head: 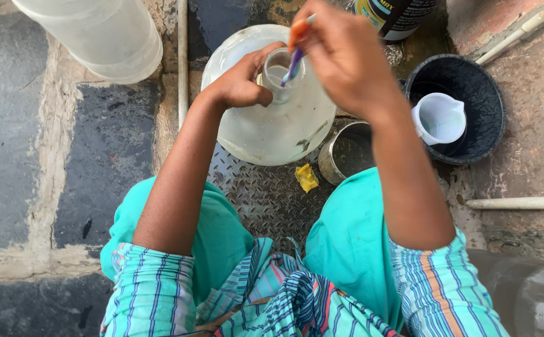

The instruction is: The person cleans the inside of a large plastic water bottle by pouring gravel into it and scrubbing the interior neck and rim with a toothbrush.

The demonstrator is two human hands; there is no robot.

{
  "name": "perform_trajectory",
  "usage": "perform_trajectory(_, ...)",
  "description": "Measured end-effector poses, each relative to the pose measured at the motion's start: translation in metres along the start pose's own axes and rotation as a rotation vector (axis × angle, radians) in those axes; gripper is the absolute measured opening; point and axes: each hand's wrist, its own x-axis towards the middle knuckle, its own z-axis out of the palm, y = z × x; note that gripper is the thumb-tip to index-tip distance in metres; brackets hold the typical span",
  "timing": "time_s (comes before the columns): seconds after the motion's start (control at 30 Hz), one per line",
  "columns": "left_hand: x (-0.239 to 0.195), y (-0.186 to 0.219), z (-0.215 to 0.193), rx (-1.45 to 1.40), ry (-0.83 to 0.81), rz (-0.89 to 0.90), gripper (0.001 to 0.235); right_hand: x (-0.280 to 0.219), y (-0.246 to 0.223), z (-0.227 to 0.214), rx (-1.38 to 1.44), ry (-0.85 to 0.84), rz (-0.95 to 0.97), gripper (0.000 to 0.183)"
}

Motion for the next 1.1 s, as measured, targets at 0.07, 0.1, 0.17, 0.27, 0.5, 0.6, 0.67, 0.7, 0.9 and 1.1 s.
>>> perform_trajectory(0.07, 0.001, -0.001, 0.001, 0.049, -0.035, 0.083, 0.073, -0.008, -0.022, -0.025, -0.102, 0.044, 0.014, 0.016)
perform_trajectory(0.1, 0.003, -0.002, 0.002, 0.042, -0.04, 0.116, 0.074, -0.01, -0.031, -0.034, -0.153, 0.064, 0.022, 0.019)
perform_trajectory(0.17, 0.005, -0.002, 0.002, 0.033, -0.044, 0.185, 0.078, -0.01, -0.04, -0.041, -0.092, 0.069, 0.004, 0.018)
perform_trajectory(0.27, 0.005, -0.001, 0.003, -0.016, -0.068, 0.13, 0.075, -0.006, -0.023, -0.024, -0.076, 0.059, 0.0, 0.017)
perform_trajectory(0.5, 0.001, 0.004, 0.002, -0.088, -0.016, -0.057, 0.086, 0.004, 0.023, 0.018, -0.051, -0.054, -0.012, 0.012)
perform_trajectory(0.6, 0.002, 0.003, 0.002, -0.068, -0.052, 0.095, 0.078, 0.001, -0.006, -0.004, -0.028, 0.028, -0.04, 0.018)
perform_trajectory(0.67, 0.002, 0.002, 0.005, -0.006, -0.057, 0.113, 0.071, -0.007, -0.035, -0.031, -0.058, 0.009, 0.035, 0.021)
perform_trajectory(0.7, 0.002, 0.001, 0.006, 0.002, -0.053, 0.115, 0.07, -0.008, -0.044, -0.037, -0.073, -0.006, 0.031, 0.021)
perform_trajectory(0.9, 0.001, 0.008, 0.008, -0.065, -0.048, 0.067, 0.076, -0.007, -0.021, -0.021, -0.09, -0.083, -0.085, 0.009)
perform_trajectory(1.1, 0.0, 0.005, 0.011, -0.086, -0.017, -0.042, 0.085, 0.005, 0.008, 0.003, -0.297, -0.126, -0.108, 0.005)
